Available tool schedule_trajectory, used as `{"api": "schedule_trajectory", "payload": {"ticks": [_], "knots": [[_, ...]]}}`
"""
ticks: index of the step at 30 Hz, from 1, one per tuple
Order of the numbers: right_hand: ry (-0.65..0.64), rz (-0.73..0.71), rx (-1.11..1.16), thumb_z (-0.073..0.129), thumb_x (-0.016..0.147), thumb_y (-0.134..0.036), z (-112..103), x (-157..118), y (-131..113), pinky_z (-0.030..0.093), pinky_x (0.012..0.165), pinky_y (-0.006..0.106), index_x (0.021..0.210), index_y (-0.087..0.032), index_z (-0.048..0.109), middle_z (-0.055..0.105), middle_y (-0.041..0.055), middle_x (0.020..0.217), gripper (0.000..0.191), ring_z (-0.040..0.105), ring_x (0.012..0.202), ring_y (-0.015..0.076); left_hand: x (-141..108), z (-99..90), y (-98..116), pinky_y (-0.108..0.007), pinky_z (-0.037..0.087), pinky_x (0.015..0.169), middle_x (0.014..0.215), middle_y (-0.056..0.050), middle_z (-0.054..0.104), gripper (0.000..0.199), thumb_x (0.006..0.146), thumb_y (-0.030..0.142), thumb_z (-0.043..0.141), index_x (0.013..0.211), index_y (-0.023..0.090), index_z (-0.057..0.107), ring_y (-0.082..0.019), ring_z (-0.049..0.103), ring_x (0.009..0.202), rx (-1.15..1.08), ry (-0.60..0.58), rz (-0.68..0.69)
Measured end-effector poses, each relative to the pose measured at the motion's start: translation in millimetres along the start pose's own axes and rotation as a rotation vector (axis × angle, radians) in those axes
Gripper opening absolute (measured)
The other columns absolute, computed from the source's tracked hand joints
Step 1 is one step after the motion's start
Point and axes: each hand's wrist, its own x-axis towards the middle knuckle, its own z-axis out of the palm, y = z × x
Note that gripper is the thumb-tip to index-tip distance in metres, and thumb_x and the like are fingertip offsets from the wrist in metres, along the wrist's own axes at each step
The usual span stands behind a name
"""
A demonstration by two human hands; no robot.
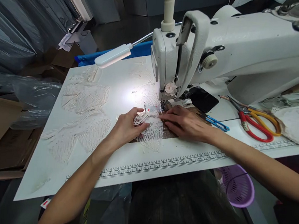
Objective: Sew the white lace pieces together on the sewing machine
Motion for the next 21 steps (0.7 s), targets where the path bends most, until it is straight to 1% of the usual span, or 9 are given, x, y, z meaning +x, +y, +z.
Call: {"api": "schedule_trajectory", "payload": {"ticks": [2,5,8,10,13,15,18,21], "knots": [[-0.036,-0.047,-0.120,0.047,0.099,-0.032,6.7,1.3,0.6,0.048,0.092,0.046,0.129,-0.021,0.063,0.060,0.0141,0.114,0.035,0.054,0.104,0.0274,-0.2,1.8,3.3,-0.021,0.050,0.044,0.079,-0.001,0.069,0.055,0.080,0.038,0.075,0.129,0.020,0.056,-0.014,0.066,0.048,0.032,0.032,-0.001],[-0.064,-0.036,-0.223,0.049,0.098,-0.035,10.7,6.9,7.0,0.048,0.086,0.048,0.130,-0.020,0.062,0.058,0.0154,0.112,0.038,0.052,0.098,0.0287,1.7,5.6,5.5,-0.023,0.052,0.045,0.080,-0.002,0.071,0.054,0.081,0.036,0.074,0.130,0.019,0.056,-0.015,0.068,0.049,0.010,0.078,-0.027],[-0.068,-0.055,-0.176,0.051,0.097,-0.036,6.6,9.4,17.0,0.049,0.084,0.045,0.129,-0.018,0.063,0.058,0.0152,0.111,0.038,0.052,0.097,0.0282,5.9,7.7,3.1,-0.023,0.052,0.045,0.085,-0.004,0.071,0.057,0.081,0.036,0.076,0.131,0.019,0.056,-0.015,0.068,0.050,-0.031,0.101,-0.065],[-0.061,-0.042,-0.075,0.052,0.097,-0.036,2.2,7.6,22.4,0.050,0.083,0.040,0.132,-0.020,0.061,0.058,0.0133,0.112,0.039,0.054,0.096,0.0253,9.0,7.1,-0.6,-0.024,0.053,0.046,0.087,-0.005,0.072,0.059,0.079,0.037,0.078,0.131,0.020,0.056,-0.015,0.068,0.050,-0.067,0.075,-0.083],[-0.037,-0.011,0.062,0.052,0.098,-0.036,-1.0,2.2,26.8,0.050,0.078,0.034,0.139,-0.023,0.057,0.059,0.0107,0.111,0.043,0.057,0.088,0.0198,12.6,4.1,-5.8,-0.024,0.053,0.047,0.086,-0.004,0.071,0.058,0.077,0.038,0.079,0.128,0.019,0.058,-0.013,0.065,0.048,-0.133,0.030,-0.097],[-0.010,-0.060,0.087,0.052,0.099,-0.035,0.5,-0.4,27.9,0.049,0.078,0.034,0.136,-0.022,0.060,0.059,0.0107,0.110,0.040,0.057,0.087,0.0192,13.8,2.4,-7.3,-0.024,0.052,0.046,0.082,-0.002,0.070,0.057,0.076,0.038,0.080,0.126,0.019,0.060,-0.011,0.062,0.045,-0.143,0.022,-0.092],[0.051,-0.158,0.054,0.050,0.099,-0.031,6.2,-1.1,28.5,0.048,0.081,0.036,0.128,-0.021,0.066,0.059,0.0112,0.108,0.034,0.055,0.091,0.0208,13.8,2.0,-6.6,-0.023,0.049,0.044,0.076,-0.001,0.068,0.057,0.075,0.039,0.081,0.124,0.018,0.061,-0.010,0.060,0.043,-0.133,0.029,-0.082],[0.082,-0.170,0.000,0.049,0.100,-0.029,10.7,-0.1,28.1,0.047,0.081,0.038,0.125,-0.020,0.068,0.059,0.0118,0.105,0.033,0.053,0.090,0.0218,12.2,3.5,-4.5,-0.023,0.049,0.044,0.077,-0.001,0.068,0.060,0.074,0.040,0.081,0.126,0.018,0.060,-0.011,0.060,0.043,-0.116,0.044,-0.075]]}}
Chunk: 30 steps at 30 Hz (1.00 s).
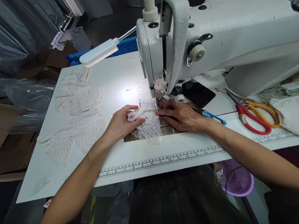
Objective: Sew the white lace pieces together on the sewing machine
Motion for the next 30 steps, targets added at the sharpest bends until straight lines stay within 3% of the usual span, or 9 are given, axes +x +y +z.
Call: {"api": "schedule_trajectory", "payload": {"ticks": [5,14,23,27,30], "knots": [[-0.023,0.033,-0.048,0.045,0.102,-0.030,1.5,0.8,-3.4,0.046,0.078,0.038,0.125,-0.018,0.067,0.059,0.0133,0.106,0.034,0.052,0.087,0.0220,-3.9,1.9,3.1,-0.022,0.045,0.038,0.079,-0.003,0.069,0.069,0.072,0.041,0.082,0.132,0.020,0.056,-0.010,0.057,0.042,0.040,0.033,0.013],[-0.036,0.058,0.063,0.046,0.100,-0.026,-5.8,-2.0,-7.8,0.048,0.085,0.041,0.132,-0.020,0.064,0.059,0.0131,0.110,0.037,0.053,0.094,0.0227,-2.4,3.3,1.6,-0.025,0.053,0.045,0.073,0.001,0.068,0.058,0.076,0.039,0.079,0.127,0.019,0.059,-0.012,0.061,0.043,0.029,0.040,-0.001],[-0.140,0.032,-0.034,0.054,0.093,-0.022,-7.6,-7.1,-16.4,0.045,0.091,0.048,0.124,-0.030,0.071,0.056,0.0116,0.117,0.036,0.048,0.106,0.0282,-2.3,5.3,-0.9,-0.025,0.052,0.044,0.098,-0.008,0.072,0.058,0.076,0.040,0.079,0.127,0.019,0.059,-0.012,0.064,0.046,0.015,0.043,-0.010],[-0.144,0.040,-0.030,0.053,0.095,-0.024,-7.2,-7.0,-17.2,0.043,0.093,0.048,0.124,-0.029,0.071,0.056,0.0120,0.120,0.034,0.048,0.108,0.0285,-3.2,3.2,-3.2,-0.024,0.047,0.045,0.079,-0.001,0.069,0.057,0.077,0.045,0.077,0.126,0.021,0.061,-0.012,0.059,0.047,0.091,0.047,0.044],[-0.150,0.060,-0.034,0.053,0.096,-0.026,-7.5,-6.9,-18.7,0.043,0.092,0.048,0.124,-0.029,0.070,0.056,0.0122,0.121,0.033,0.048,0.107,0.0285,-2.8,0.2,-5.2,-0.024,0.043,0.050,0.068,0.002,0.062,0.045,0.079,0.047,0.075,0.115,0.022,0.069,-0.012,0.057,0.054,0.215,0.125,0.149]]}}
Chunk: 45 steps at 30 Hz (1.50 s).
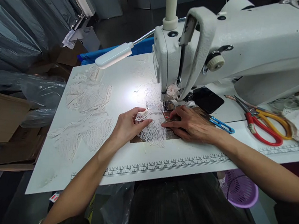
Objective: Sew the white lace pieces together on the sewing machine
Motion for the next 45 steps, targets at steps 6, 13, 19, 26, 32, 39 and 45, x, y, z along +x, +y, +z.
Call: {"api": "schedule_trajectory", "payload": {"ticks": [6,13,19,26,32,39,45], "knots": [[-0.020,0.022,-0.013,0.052,0.098,-0.028,-0.4,-0.2,-2.6,0.041,0.091,0.048,0.124,-0.030,0.070,0.057,0.0129,0.120,0.033,0.049,0.103,0.0279,2.7,-1.6,-4.7,-0.025,0.042,0.056,0.075,0.002,0.060,0.035,0.082,0.043,0.069,0.109,0.021,0.071,-0.010,0.052,0.057,0.012,0.077,0.011],[-0.021,0.015,-0.025,0.052,0.098,-0.029,-0.6,-1.2,-4.1,0.041,0.091,0.049,0.125,-0.029,0.070,0.058,0.0138,0.121,0.033,0.049,0.103,0.0285,1.9,-7.7,-4.5,-0.025,0.042,0.056,0.074,0.001,0.063,0.038,0.080,0.035,0.067,0.114,0.018,0.068,-0.011,0.053,0.059,-0.039,0.006,-0.019],[0.053,0.023,-0.008,0.045,0.102,-0.031,-0.2,3.7,3.2,0.047,0.081,0.039,0.135,-0.025,0.062,0.060,0.0138,0.112,0.038,0.056,0.094,0.0236,2.8,-9.6,-4.4,-0.027,0.045,0.058,0.075,0.001,0.065,0.041,0.079,0.034,0.066,0.117,0.017,0.066,-0.011,0.054,0.058,-0.028,-0.028,-0.056],[-0.227,0.158,-0.274,0.037,0.102,-0.029,-5.1,36.0,-1.5,0.045,0.073,0.036,0.146,-0.022,0.048,0.058,0.0185,0.119,0.046,0.059,0.085,0.0235,3.5,-8.4,-4.9,-0.028,0.046,0.059,0.077,0.000,0.066,0.044,0.078,0.033,0.067,0.118,0.017,0.066,-0.011,0.055,0.057,-0.041,-0.037,-0.084],[-0.319,0.312,-0.388,0.036,0.098,-0.023,-6.0,43.7,-22.6,0.038,0.059,0.033,0.147,-0.019,0.046,0.057,0.0221,0.118,0.050,0.059,0.078,0.0251,3.9,-9.6,-3.9,-0.027,0.045,0.061,0.077,0.001,0.066,0.041,0.078,0.030,0.066,0.116,0.017,0.067,-0.011,0.055,0.059,0.008,-0.023,-0.060],[-0.115,0.174,-0.199,0.037,0.100,-0.029,-6.6,20.9,5.9,0.039,0.056,0.027,0.148,-0.024,0.047,0.061,0.0131,0.117,0.049,0.057,0.070,0.0162,5.1,-9.1,-7.8,-0.027,0.048,0.058,0.077,0.000,0.065,0.042,0.079,0.035,0.068,0.116,0.018,0.066,-0.011,0.058,0.058,-0.065,-0.037,-0.070],[0.028,-0.032,-0.038,0.043,0.101,-0.027,-10.3,8.0,13.5,0.043,0.061,0.024,0.130,-0.023,0.066,0.063,0.0104,0.105,0.037,0.058,0.075,0.0144,5.7,-8.7,-9.8,-0.026,0.050,0.055,0.077,0.001,0.061,0.040,0.078,0.035,0.069,0.115,0.018,0.066,-0.011,0.057,0.057,-0.149,-0.044,-0.105]]}}
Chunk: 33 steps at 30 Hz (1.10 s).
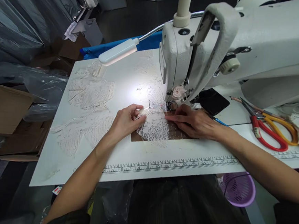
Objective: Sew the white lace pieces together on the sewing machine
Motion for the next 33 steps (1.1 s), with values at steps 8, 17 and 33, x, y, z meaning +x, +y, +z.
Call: {"api": "schedule_trajectory", "payload": {"ticks": [8,17,33], "knots": [[0.029,-0.021,-0.002,0.047,0.099,-0.026,6.9,-0.7,-0.2,0.045,0.062,0.026,0.128,-0.021,0.067,0.061,0.0126,0.105,0.036,0.056,0.078,0.0168,0.5,-1.4,3.0,-0.027,0.050,0.055,0.079,0.001,0.061,0.044,0.077,0.040,0.072,0.115,0.018,0.066,-0.011,0.057,0.057,-0.026,-0.010,-0.019],[0.027,0.061,-0.100,0.042,0.101,-0.028,12.9,0.0,-2.0,0.038,0.058,0.027,0.130,-0.020,0.065,0.061,0.0105,0.091,0.039,0.050,0.067,0.0160,2.1,-0.5,2.5,-0.025,0.046,0.055,0.075,0.003,0.058,0.045,0.077,0.041,0.074,0.115,0.018,0.066,-0.010,0.054,0.057,-0.025,-0.021,-0.011],[-0.024,-0.081,0.012,0.047,0.096,-0.022,2.1,0.9,-4.9,0.046,0.070,0.030,0.122,-0.022,0.071,0.061,0.0103,0.099,0.035,0.056,0.083,0.0188,1.1,-0.4,1.1,-0.026,0.047,0.055,0.073,0.001,0.063,0.060,0.076,0.043,0.076,0.128,0.017,0.057,-0.012,0.057,0.058,-0.012,-0.039,-0.004]]}}
